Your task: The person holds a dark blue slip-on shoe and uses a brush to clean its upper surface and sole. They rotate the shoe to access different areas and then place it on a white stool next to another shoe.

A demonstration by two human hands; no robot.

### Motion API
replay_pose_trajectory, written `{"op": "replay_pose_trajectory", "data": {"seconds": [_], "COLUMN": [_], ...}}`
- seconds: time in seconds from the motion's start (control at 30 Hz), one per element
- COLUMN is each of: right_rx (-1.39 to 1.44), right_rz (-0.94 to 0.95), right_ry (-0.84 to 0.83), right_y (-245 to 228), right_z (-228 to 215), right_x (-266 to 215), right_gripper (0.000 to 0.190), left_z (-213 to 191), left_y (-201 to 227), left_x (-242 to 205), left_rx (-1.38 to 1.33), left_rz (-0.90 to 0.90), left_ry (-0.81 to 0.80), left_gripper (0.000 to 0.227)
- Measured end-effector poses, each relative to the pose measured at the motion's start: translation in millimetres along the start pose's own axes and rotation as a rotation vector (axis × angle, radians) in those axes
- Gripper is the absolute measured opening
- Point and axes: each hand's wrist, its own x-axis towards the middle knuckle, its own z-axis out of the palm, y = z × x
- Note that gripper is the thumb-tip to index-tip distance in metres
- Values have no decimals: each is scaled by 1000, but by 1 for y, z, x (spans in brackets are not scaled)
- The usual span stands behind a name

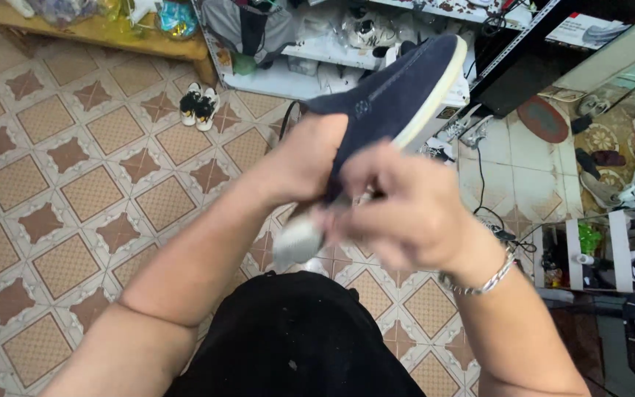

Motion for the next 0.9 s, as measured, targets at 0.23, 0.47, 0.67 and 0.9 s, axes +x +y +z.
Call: {"op": "replay_pose_trajectory", "data": {"seconds": [0.23, 0.47, 0.67, 0.9], "right_rx": [-25, -108, 70, -73], "right_rz": [155, 36, 0, 393], "right_ry": [508, 180, 155, 612], "right_y": [58, 16, 5, -5], "right_z": [-32, -21, -8, 11], "right_x": [-74, -5, -39, -47], "right_gripper": [18, 10, 18, 19], "left_z": [-15, -9, 0, -1], "left_y": [12, 23, 13, 27], "left_x": [-3, 1, -6, -5], "left_rx": [-5, 1, 3, -48], "left_rz": [-55, -37, 90, 57], "left_ry": [-63, -119, -24, 127], "left_gripper": [31, 39, 34, 35]}}
